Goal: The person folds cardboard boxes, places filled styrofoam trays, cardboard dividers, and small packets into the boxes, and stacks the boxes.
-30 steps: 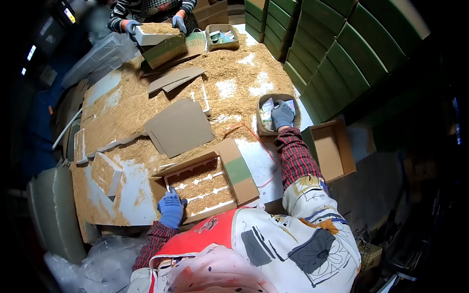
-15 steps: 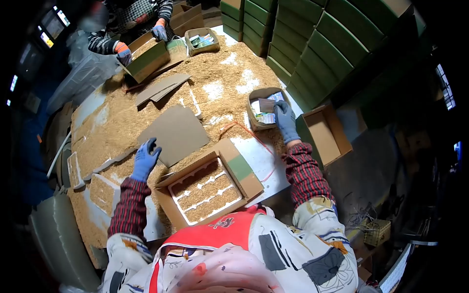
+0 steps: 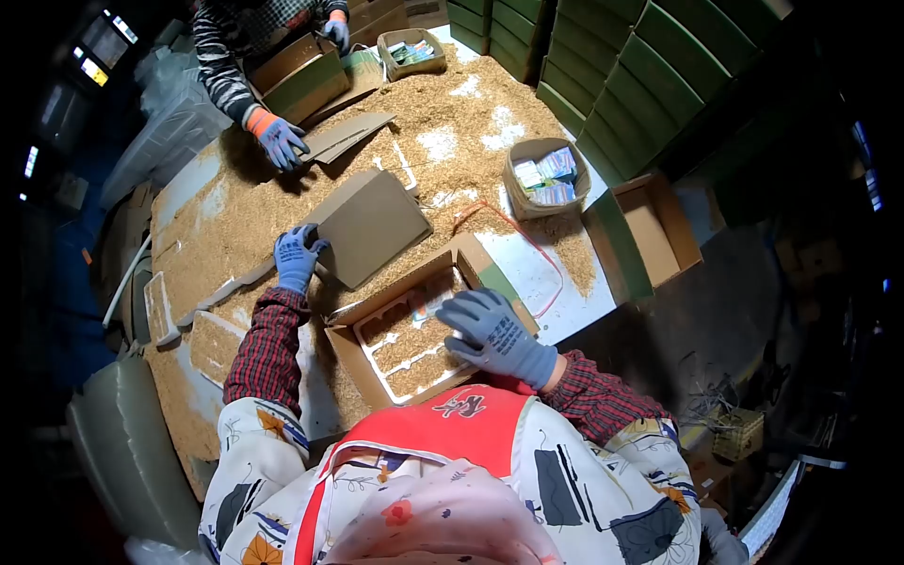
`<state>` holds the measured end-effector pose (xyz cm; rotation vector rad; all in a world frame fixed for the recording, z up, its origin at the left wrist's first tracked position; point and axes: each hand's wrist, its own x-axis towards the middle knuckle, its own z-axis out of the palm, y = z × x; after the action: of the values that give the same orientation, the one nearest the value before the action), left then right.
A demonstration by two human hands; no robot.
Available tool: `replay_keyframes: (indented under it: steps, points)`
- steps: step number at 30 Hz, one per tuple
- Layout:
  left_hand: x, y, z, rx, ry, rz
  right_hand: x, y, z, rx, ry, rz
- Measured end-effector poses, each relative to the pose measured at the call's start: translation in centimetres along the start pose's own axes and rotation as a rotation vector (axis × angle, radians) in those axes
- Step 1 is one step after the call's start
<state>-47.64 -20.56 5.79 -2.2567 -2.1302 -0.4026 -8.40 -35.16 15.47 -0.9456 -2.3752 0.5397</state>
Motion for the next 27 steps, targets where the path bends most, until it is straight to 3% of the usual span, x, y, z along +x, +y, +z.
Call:
replay_keyframes:
  steps: [3, 6, 9, 13, 15, 17, 19, 21, 23, 25, 26, 27]
  points:
    - [-1.8, 0.0, -3.2, -0.155, 0.089, -0.018, 1.4, 0.4, -1.9, 0.047, 0.130, 0.133]
    - [-5.4, 3.7, -9.0, -0.303, 0.379, 0.181, 1.5, 1.2, -2.6, 0.162, 0.338, 0.246]
    - [-9.5, 7.4, -13.6, -0.127, 0.397, 0.326, 2.1, 1.4, -3.0, 0.332, 0.460, 0.292]
    - [-15.2, 11.1, -14.4, -0.037, 0.246, 0.501, 2.7, 0.4, -3.2, 0.268, 0.470, 0.206]
    - [-18.4, 13.8, -13.2, -0.006, 0.050, 0.653, 3.0, -1.6, -3.5, 0.225, 0.364, 0.085]
    - [-21.1, 16.3, -10.0, 0.019, -0.310, 0.686, 2.5, -1.3, -1.1, 0.081, -0.036, -0.028]
    - [-21.8, 16.9, -6.6, -0.029, -0.412, 0.697, 0.1, 0.4, 3.3, -0.147, -0.344, -0.081]
    - [-21.1, 17.3, -4.7, -0.072, -0.829, 0.501, -0.8, 1.3, 5.7, -0.167, -0.636, 0.081]
    - [-19.8, 17.9, -5.8, -0.052, -0.863, 0.476, -0.5, 1.2, 5.9, -0.236, -0.598, 0.072]
    - [-19.3, 17.7, -8.4, -0.261, -0.759, 0.465, 0.0, 1.1, 4.8, 0.102, -0.309, 0.103]
    - [-20.1, 17.4, -9.2, -0.418, -0.331, 0.446, 1.0, 0.2, 2.2, 0.259, -0.121, 0.063]
    - [-20.6, 16.7, -9.5, -0.410, -0.327, 0.448, 1.3, 0.3, 0.4, 0.376, 0.008, 0.134]
